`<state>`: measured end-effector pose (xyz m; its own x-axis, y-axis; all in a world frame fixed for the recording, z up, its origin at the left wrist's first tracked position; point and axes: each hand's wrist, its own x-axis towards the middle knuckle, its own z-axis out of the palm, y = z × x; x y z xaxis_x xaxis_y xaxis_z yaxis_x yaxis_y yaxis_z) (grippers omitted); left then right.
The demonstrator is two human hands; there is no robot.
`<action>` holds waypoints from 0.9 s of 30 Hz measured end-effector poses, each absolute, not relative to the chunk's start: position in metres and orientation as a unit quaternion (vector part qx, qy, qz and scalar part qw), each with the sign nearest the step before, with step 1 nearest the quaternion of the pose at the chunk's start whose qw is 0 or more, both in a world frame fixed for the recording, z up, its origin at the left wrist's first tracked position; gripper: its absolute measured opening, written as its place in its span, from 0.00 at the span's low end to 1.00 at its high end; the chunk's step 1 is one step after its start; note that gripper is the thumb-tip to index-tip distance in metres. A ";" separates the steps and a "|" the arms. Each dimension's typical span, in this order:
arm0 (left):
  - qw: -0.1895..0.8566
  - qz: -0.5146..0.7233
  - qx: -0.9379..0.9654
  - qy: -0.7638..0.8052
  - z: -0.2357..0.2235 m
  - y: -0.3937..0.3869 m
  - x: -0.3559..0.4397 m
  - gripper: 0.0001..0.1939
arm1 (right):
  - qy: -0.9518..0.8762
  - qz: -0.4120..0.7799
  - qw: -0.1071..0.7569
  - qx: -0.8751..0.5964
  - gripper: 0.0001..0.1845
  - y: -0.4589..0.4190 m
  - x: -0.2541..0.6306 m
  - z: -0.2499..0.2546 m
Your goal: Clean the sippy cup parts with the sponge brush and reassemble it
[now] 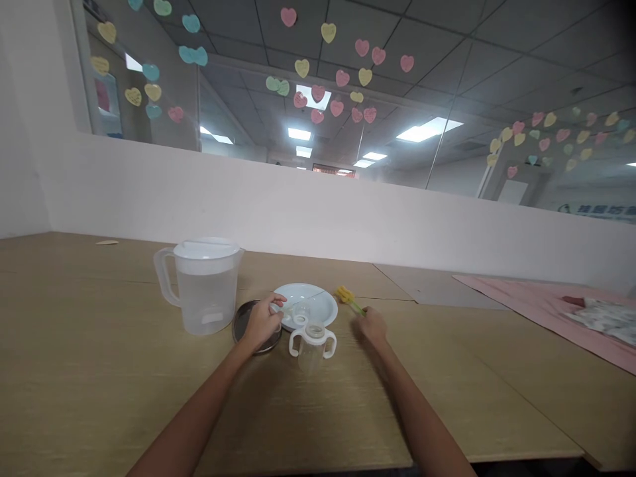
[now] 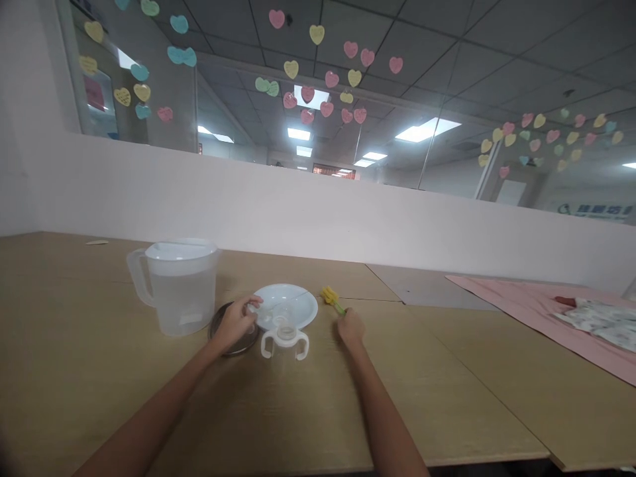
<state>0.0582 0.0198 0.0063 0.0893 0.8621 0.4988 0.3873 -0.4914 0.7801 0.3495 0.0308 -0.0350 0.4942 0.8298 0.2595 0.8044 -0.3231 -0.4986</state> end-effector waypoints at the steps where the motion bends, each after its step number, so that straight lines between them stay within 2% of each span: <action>1: 0.288 0.531 0.663 0.442 0.007 0.021 0.058 0.19 | -0.497 0.020 0.304 -0.813 0.17 0.031 0.351 -0.035; 4: 0.412 0.578 0.563 0.423 0.010 0.021 0.057 0.17 | -0.481 0.006 0.343 -0.807 0.19 0.030 0.353 -0.035; 7: 0.512 0.572 0.495 0.406 0.015 0.019 0.057 0.18 | -0.471 -0.010 0.377 -0.797 0.20 0.030 0.351 -0.034; 11: 0.593 0.582 0.438 0.344 0.017 0.019 0.058 0.14 | -0.474 -0.038 0.460 -0.749 0.21 0.027 0.343 -0.028; 14: 0.591 0.589 0.452 0.315 0.017 0.018 0.062 0.12 | -0.489 -0.076 0.532 -0.687 0.22 0.019 0.331 -0.021; 17: 0.555 0.593 0.482 0.330 0.017 0.016 0.064 0.11 | -0.532 -0.101 0.543 -0.641 0.24 0.010 0.315 -0.016; 20: 0.516 0.584 0.514 0.359 0.016 0.013 0.064 0.14 | -0.628 -0.099 0.527 -0.564 0.23 0.002 0.300 -0.016; 24: 0.480 0.569 0.547 0.384 0.015 0.014 0.064 0.12 | -0.719 -0.136 0.458 -0.505 0.24 0.002 0.288 -0.021; 27: 0.486 0.571 0.535 0.390 0.014 0.015 0.064 0.20 | -0.703 -0.177 0.443 -0.528 0.25 0.005 0.288 -0.022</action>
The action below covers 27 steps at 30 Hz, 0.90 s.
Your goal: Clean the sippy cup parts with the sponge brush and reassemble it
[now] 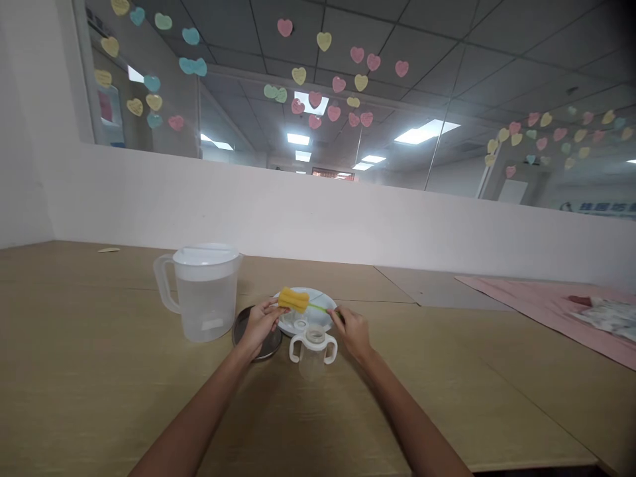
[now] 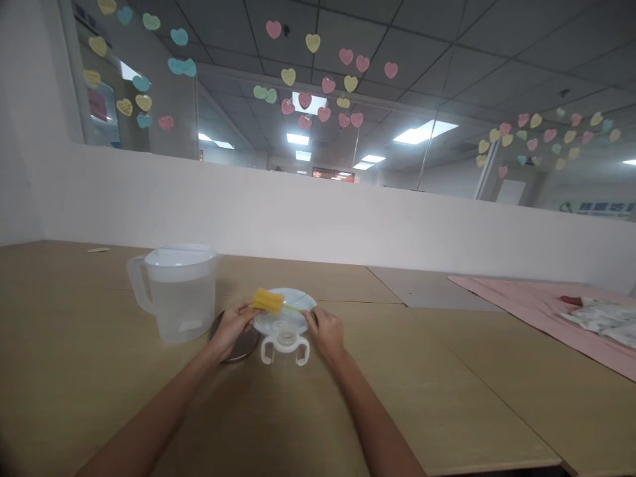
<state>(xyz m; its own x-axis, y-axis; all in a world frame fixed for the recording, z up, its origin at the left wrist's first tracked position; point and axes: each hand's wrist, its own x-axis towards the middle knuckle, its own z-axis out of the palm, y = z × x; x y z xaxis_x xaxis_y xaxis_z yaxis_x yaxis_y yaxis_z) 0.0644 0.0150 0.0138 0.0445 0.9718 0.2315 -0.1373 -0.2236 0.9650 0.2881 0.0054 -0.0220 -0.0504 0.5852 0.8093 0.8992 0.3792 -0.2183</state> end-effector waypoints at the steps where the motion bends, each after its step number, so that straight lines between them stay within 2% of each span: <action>1: 0.489 0.572 0.529 0.393 0.014 0.015 0.065 0.23 | -0.692 -0.185 0.444 -0.538 0.26 0.006 0.289 -0.022; 4: 0.488 0.580 0.518 0.397 0.015 0.015 0.065 0.29 | -0.665 -0.190 0.459 -0.558 0.26 0.006 0.292 -0.021; 9: 0.500 0.591 0.506 0.381 0.014 0.017 0.063 0.29 | -0.694 -0.174 0.473 -0.514 0.26 0.005 0.292 -0.020; 13: 0.543 0.604 0.463 0.355 0.012 0.021 0.062 0.24 | -0.673 -0.217 0.450 -0.545 0.28 0.006 0.293 -0.019; 19: 0.580 0.630 0.412 0.312 0.015 0.025 0.060 0.10 | -0.645 -0.224 0.453 -0.573 0.26 0.000 0.290 -0.015; 27: 0.585 0.653 0.373 0.303 0.021 0.025 0.057 0.10 | -0.705 -0.279 0.413 -0.505 0.24 -0.001 0.281 -0.015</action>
<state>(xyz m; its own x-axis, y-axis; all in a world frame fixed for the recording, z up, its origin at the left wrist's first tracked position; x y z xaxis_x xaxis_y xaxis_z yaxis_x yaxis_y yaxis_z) 0.0570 0.0248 0.0208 -0.0371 0.9904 0.1330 -0.5387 -0.1319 0.8321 0.2806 -0.0010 -0.0148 -0.1494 0.4819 0.8634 0.9420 0.3347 -0.0239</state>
